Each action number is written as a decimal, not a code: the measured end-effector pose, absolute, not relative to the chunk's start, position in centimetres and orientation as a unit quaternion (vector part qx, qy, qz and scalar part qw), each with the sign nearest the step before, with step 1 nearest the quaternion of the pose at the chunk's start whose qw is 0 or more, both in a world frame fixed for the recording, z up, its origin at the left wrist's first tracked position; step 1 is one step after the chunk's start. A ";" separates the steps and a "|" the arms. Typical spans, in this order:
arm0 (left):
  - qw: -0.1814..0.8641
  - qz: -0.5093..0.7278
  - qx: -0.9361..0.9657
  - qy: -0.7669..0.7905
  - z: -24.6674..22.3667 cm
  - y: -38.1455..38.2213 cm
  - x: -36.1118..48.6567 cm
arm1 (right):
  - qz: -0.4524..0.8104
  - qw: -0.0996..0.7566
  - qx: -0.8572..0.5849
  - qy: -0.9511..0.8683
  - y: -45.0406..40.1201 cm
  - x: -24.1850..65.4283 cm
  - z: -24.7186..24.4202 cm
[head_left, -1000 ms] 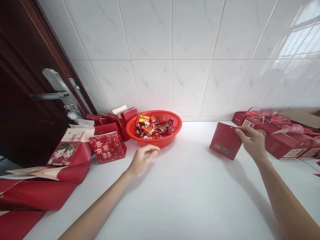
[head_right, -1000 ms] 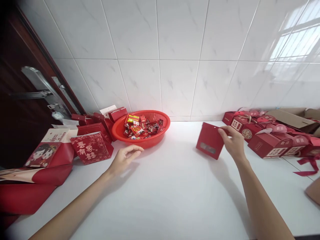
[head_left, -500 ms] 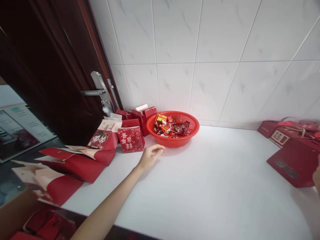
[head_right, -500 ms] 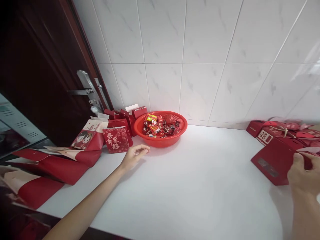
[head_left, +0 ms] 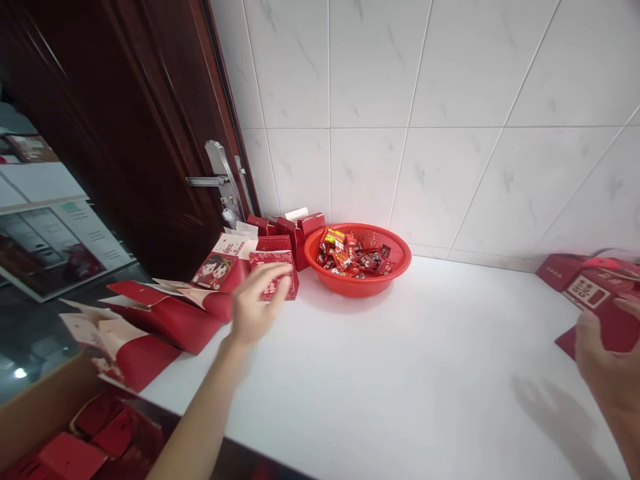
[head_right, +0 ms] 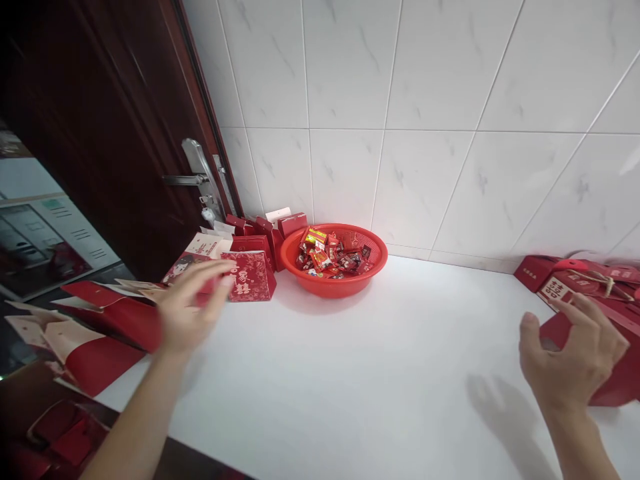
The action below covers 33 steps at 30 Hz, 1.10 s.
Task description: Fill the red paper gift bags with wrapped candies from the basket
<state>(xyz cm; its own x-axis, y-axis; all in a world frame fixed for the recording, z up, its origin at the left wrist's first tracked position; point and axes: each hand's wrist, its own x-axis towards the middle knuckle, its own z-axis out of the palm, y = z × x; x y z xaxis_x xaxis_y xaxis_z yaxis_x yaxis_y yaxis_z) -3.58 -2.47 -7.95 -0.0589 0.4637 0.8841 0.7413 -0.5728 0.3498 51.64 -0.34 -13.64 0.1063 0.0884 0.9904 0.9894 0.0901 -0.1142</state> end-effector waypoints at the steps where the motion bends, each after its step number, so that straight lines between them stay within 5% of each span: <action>1: 0.180 -0.587 -0.649 -0.450 -7.0 -3.5 -4.7 | -0.447 0.529 -0.501 -0.519 -0.3 50.0 -13.4; 3: 0.270 -0.615 -0.583 -0.456 -5.6 -5.7 -7.2 | -0.430 0.520 -0.493 -0.549 -0.6 46.9 -13.0; 11: 0.179 -0.619 -0.473 -0.601 -6.2 -8.9 -13.5 | -0.287 0.475 -0.508 -0.659 -3.0 40.5 -13.2; 24: 0.161 -0.377 -0.657 -0.633 -7.0 4.7 -9.3 | -0.184 0.439 -0.491 -0.730 -3.1 38.3 -15.1; 33: -0.012 -0.497 -0.637 -0.589 -5.8 2.4 -6.6 | -0.086 0.444 -0.498 -0.740 -3.3 37.8 -16.0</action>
<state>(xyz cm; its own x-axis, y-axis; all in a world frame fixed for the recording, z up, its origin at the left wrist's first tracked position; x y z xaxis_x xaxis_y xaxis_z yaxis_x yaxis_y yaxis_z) -6.58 2.42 -5.85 -0.1879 0.7622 0.6194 0.7385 -0.3061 0.6007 37.80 -3.30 -15.98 -0.1097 0.6601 0.7431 0.8131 0.4896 -0.3148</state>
